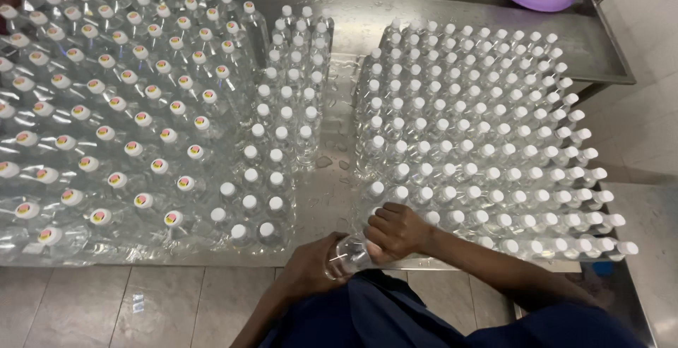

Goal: The person repeatedly picks up small plastic bottles from a large group on a metal table and screws white caps onto them by hand. The capped bottles are then placed back onto the table among the others.

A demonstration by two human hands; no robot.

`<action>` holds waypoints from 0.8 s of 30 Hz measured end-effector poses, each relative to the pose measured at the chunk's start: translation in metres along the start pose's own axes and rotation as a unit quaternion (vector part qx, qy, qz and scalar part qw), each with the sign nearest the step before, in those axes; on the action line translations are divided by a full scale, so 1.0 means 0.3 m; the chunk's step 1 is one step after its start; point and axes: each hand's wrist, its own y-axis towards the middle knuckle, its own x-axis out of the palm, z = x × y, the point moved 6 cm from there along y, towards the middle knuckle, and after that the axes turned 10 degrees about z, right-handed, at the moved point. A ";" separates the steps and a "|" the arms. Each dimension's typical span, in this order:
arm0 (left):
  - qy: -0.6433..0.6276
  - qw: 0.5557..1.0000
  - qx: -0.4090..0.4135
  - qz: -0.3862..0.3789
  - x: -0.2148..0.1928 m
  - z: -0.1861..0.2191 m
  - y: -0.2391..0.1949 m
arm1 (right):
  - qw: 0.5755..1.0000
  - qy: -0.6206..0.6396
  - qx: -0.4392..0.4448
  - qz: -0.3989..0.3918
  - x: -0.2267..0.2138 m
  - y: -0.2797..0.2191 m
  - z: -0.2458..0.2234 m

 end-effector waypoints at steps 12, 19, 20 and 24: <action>-0.073 0.992 -0.026 -0.104 -0.201 0.156 -0.006 | 0.996 -0.015 -0.086 0.018 -0.125 0.159 -0.027; -0.124 0.979 -0.096 -0.130 -0.087 -0.005 0.011 | 0.969 0.139 0.204 0.020 0.145 -0.054 0.085; -0.120 0.980 -0.094 -0.130 -0.065 -0.025 0.034 | 0.969 0.137 0.203 0.025 0.181 -0.065 0.112; 0.186 0.966 -0.177 -0.007 0.014 -0.122 0.057 | 0.748 0.210 0.601 -0.185 0.270 -0.171 0.208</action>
